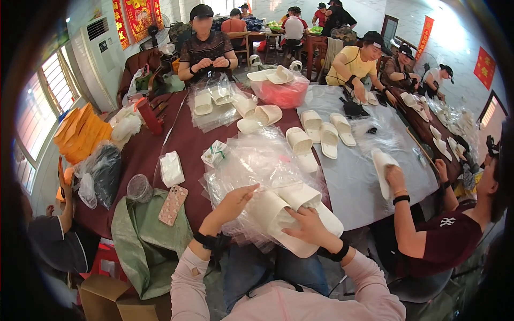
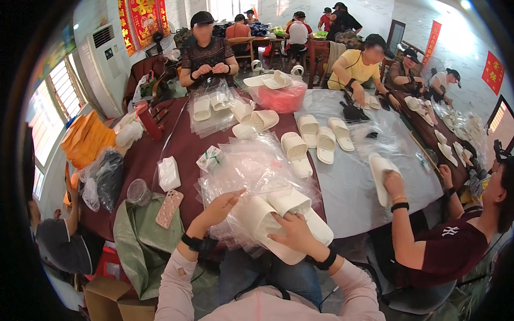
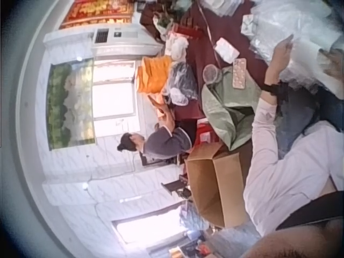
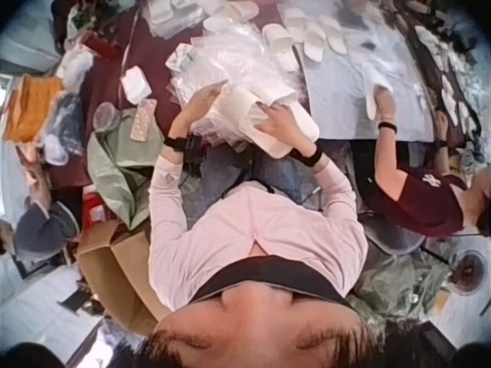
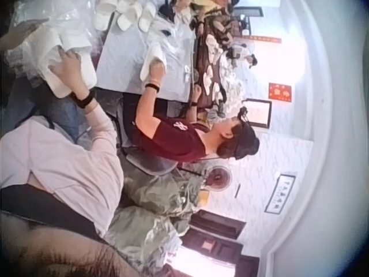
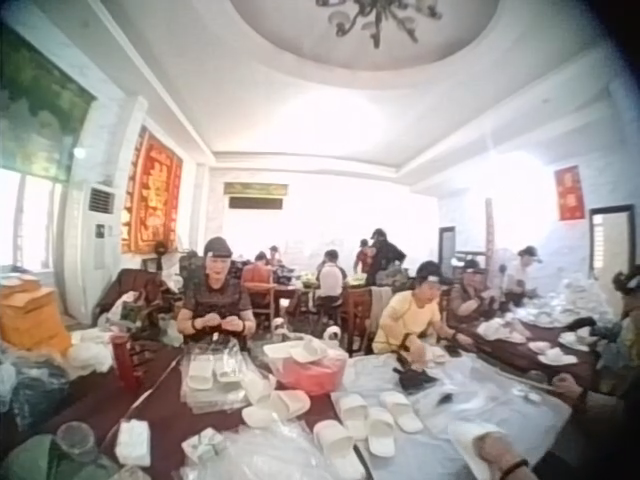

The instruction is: Packaging white slippers into plastic bags at a shared work table.

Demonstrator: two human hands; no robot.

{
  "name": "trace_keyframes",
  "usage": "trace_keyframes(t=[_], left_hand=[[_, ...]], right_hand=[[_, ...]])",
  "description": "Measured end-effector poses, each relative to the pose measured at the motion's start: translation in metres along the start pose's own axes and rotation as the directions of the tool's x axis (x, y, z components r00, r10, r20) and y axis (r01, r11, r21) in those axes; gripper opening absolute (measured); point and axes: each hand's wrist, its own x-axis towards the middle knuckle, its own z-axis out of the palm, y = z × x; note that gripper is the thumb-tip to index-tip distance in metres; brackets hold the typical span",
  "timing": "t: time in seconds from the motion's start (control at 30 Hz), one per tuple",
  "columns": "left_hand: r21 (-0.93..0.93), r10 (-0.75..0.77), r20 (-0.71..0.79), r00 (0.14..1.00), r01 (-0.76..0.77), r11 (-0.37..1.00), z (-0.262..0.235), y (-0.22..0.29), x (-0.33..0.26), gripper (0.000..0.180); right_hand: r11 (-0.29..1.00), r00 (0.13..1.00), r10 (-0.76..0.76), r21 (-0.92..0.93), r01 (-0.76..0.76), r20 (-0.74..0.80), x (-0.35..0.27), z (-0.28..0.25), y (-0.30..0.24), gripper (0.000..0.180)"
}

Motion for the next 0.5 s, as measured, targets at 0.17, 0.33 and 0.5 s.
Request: trace_keyframes(t=[0.17, 0.33, 0.5], left_hand=[[0.486, 0.285, -0.076, 0.955, -0.215, 0.847, 0.033, 0.001, 0.007, 0.037], [0.657, 0.294, -0.087, 0.952, -0.167, 0.735, 0.044, 0.016, 0.002, 0.04], [0.495, 0.259, -0.151, 0.954, -0.154, 0.855, 0.034, 0.023, -0.011, 0.043]], right_hand=[[0.993, 0.994, -0.043, -0.118, 0.031, -0.102, 0.004, 0.017, -0.007, 0.064], [0.977, 0.967, -0.138, -0.19, 0.097, -0.213, 0.01, 0.025, 0.001, 0.058], [0.982, 0.971, -0.047, -0.188, 0.002, -0.236, 0.001, 0.022, 0.0, 0.054]])
